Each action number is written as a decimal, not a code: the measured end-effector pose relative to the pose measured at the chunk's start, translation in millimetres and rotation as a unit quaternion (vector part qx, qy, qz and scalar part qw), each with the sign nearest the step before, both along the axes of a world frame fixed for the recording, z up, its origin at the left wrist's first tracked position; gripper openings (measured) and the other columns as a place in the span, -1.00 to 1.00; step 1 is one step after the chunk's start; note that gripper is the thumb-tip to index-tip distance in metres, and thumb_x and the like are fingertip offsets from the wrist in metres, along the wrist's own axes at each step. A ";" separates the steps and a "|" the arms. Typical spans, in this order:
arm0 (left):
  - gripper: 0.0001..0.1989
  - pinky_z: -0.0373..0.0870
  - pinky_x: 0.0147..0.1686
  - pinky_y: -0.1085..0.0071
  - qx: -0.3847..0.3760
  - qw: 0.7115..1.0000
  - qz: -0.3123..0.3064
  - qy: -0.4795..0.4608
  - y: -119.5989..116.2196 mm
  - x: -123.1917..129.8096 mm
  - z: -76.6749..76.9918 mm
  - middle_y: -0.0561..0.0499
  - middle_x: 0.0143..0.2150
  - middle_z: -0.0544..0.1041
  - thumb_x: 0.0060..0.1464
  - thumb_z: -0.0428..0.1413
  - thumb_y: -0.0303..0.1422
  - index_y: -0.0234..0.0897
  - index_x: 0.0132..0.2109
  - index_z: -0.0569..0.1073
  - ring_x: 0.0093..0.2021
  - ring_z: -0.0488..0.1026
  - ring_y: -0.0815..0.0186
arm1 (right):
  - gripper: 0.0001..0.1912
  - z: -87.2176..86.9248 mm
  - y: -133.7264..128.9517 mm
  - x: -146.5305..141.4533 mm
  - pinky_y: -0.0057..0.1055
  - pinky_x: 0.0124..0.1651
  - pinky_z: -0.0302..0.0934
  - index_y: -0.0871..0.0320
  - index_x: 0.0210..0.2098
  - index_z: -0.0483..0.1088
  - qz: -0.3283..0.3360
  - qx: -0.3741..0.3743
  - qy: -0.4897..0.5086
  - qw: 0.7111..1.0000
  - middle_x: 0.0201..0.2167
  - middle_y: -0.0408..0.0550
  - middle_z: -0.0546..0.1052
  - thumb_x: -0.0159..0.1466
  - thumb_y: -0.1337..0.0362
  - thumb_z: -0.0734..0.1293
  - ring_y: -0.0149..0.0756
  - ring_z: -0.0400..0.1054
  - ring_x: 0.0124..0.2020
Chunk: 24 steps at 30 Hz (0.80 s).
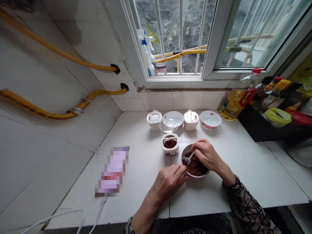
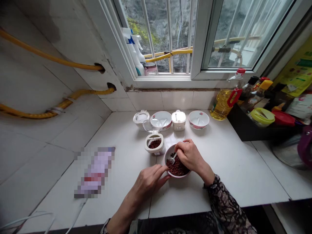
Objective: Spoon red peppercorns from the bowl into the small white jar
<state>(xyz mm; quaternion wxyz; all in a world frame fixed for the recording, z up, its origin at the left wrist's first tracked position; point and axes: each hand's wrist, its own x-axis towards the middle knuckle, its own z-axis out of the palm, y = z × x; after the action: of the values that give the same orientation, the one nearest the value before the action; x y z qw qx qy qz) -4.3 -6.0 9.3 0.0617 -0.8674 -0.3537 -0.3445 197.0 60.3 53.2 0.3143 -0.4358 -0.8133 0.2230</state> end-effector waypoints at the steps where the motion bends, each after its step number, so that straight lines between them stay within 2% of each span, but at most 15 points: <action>1: -0.75 0.22 -0.54 0.43 -0.001 1.000 0.000 0.000 0.1 -0.1 0.2 0.08 -0.47 0.40 0.44 -0.16 -0.29 -0.29 -0.11 0.35 -0.52 0.37 0.36 | -0.77 1.4 -0.4 0.2 -0.23 -0.05 0.21 0.09 -0.47 0.39 -0.010 -0.015 0.015 1.000 -0.46 -0.10 0.57 0.18 0.42 0.15 -0.24 0.38 -0.35; 3: -0.75 0.23 -0.54 0.44 -0.004 1.000 -0.002 0.002 0.2 -0.2 0.2 0.08 -0.47 0.40 0.44 -0.16 -0.29 -0.29 -0.11 0.35 -0.52 0.37 0.37 | -0.77 4.8 -0.9 1.4 -0.28 -0.12 0.22 0.09 -0.49 0.39 -0.027 -0.046 0.048 0.997 -0.50 -0.11 0.55 0.17 0.40 0.15 -0.23 0.39 -0.33; 7: -0.79 0.25 -0.54 0.45 -0.011 1.000 -0.003 0.006 0.1 -0.6 -0.9 0.07 -0.46 0.41 0.42 -0.11 -0.30 -0.30 -0.10 0.36 -0.52 0.38 0.37 | -0.80 9.8 -0.9 4.5 -0.39 -0.32 0.20 0.10 -0.51 0.38 -0.053 -0.125 0.125 0.983 -0.66 -0.20 0.41 0.14 0.37 0.16 -0.34 0.31 -0.54; 10: -0.82 0.25 -0.55 0.44 -0.008 1.000 -0.001 0.006 -0.3 -1.0 -1.9 0.07 -0.45 0.42 0.40 -0.08 -0.31 -0.30 -0.09 0.36 -0.51 0.38 0.36 | -0.82 10.5 -0.6 5.9 -0.44 -0.45 0.15 0.12 -0.49 0.39 -0.078 -0.168 0.172 0.967 -0.68 -0.21 0.38 0.13 0.33 0.17 -0.37 0.27 -0.60; 17: -0.82 0.26 -0.54 0.43 -0.008 1.000 -0.003 0.002 -0.3 -0.8 -1.9 0.06 -0.44 0.43 0.40 -0.08 -0.32 -0.31 -0.08 0.35 -0.50 0.38 0.35 | -0.81 9.3 0.1 5.8 -0.44 -0.46 0.12 0.11 -0.51 0.39 -0.094 -0.147 0.171 0.970 -0.68 -0.20 0.37 0.11 0.32 0.17 -0.37 0.25 -0.59; 24: -0.77 0.24 -0.55 0.43 -0.003 1.000 -0.005 -0.004 0.2 -0.2 -1.4 0.07 -0.46 0.41 0.43 -0.15 -0.30 -0.30 -0.11 0.35 -0.52 0.36 0.36 | -0.82 6.7 1.2 6.8 -0.44 -0.48 0.11 0.13 -0.51 0.40 -0.118 -0.173 0.188 0.960 -0.69 -0.20 0.37 0.10 0.28 0.18 -0.38 0.24 -0.60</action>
<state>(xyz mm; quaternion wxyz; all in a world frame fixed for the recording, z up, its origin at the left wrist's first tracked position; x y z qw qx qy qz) -4.5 -5.8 8.0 0.0563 -0.8679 -0.3508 -0.3472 203.8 61.5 59.9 0.4058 -0.5268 -0.6312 0.3992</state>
